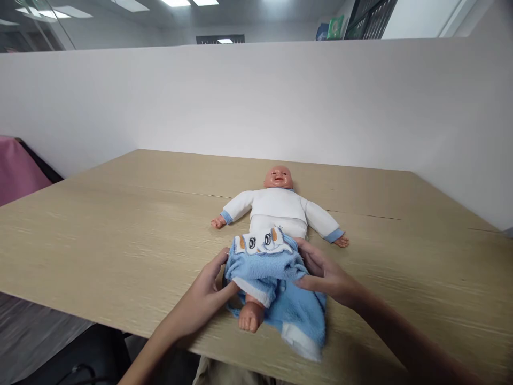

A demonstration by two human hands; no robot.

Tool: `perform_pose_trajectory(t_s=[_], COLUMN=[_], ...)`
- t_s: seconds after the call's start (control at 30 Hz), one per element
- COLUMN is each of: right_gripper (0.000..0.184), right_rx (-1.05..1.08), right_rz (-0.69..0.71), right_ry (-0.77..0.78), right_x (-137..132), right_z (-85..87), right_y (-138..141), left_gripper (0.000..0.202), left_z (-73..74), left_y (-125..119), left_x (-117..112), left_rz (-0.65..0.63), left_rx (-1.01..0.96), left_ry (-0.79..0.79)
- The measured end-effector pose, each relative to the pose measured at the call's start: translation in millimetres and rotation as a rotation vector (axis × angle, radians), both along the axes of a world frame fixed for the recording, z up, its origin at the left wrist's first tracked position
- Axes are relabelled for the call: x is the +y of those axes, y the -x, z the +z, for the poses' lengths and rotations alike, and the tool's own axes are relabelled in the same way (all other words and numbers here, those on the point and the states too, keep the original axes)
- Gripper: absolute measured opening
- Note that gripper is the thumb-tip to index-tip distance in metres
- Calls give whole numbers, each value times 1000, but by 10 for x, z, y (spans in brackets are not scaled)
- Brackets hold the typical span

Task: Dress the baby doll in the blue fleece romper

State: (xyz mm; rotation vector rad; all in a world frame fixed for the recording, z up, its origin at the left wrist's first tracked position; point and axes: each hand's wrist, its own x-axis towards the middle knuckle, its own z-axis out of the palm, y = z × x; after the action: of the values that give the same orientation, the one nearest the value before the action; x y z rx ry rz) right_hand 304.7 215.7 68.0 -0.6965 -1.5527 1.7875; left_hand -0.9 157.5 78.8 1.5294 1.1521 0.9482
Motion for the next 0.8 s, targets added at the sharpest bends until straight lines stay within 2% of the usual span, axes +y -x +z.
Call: perform_pose_trajectory(t_s=[0.07,0.17,0.23,0.33,0.43,0.53,0.6,0.7,0.73,0.8], right_gripper=[77,79,79,66,52,44,44,47,47,49], right_rx=[78,140,186,256,291,304,304,280,270,241], right_rz=[28,52,46,7,-74,-106,-99,-120,-132,-137], right_ry=[40,138,196,259,317,338,330,312,305,277], right_x=[4,0,-6,-14,-15,-16,-21,-39,-43,-43], right_z=[-25,-56,-82,-106,-103,-94,-92,-95,-94,-87], right_y=[-16,-47,-61,-56,-40,-32,-29,-23,-23,-33], left_gripper=[56,51,55,64,58,54,50,41,40,43], left_z=[43,77,66,24,52,231,407,658,720,801], left_y=[-14,-16,21,106,119,-13,-156,-357,-406,-473], left_x=[-24,-35,-32,-16,49,203,364,677,792,1014], left_rz=[-40,-122,-166,-167,-116,-115,-190,-339,-402,-583], left_rx=[-5,-32,-50,-53,-23,175,339,547,595,600], left_ry=[45,97,101,97,60,-153,-306,-444,-458,-351])
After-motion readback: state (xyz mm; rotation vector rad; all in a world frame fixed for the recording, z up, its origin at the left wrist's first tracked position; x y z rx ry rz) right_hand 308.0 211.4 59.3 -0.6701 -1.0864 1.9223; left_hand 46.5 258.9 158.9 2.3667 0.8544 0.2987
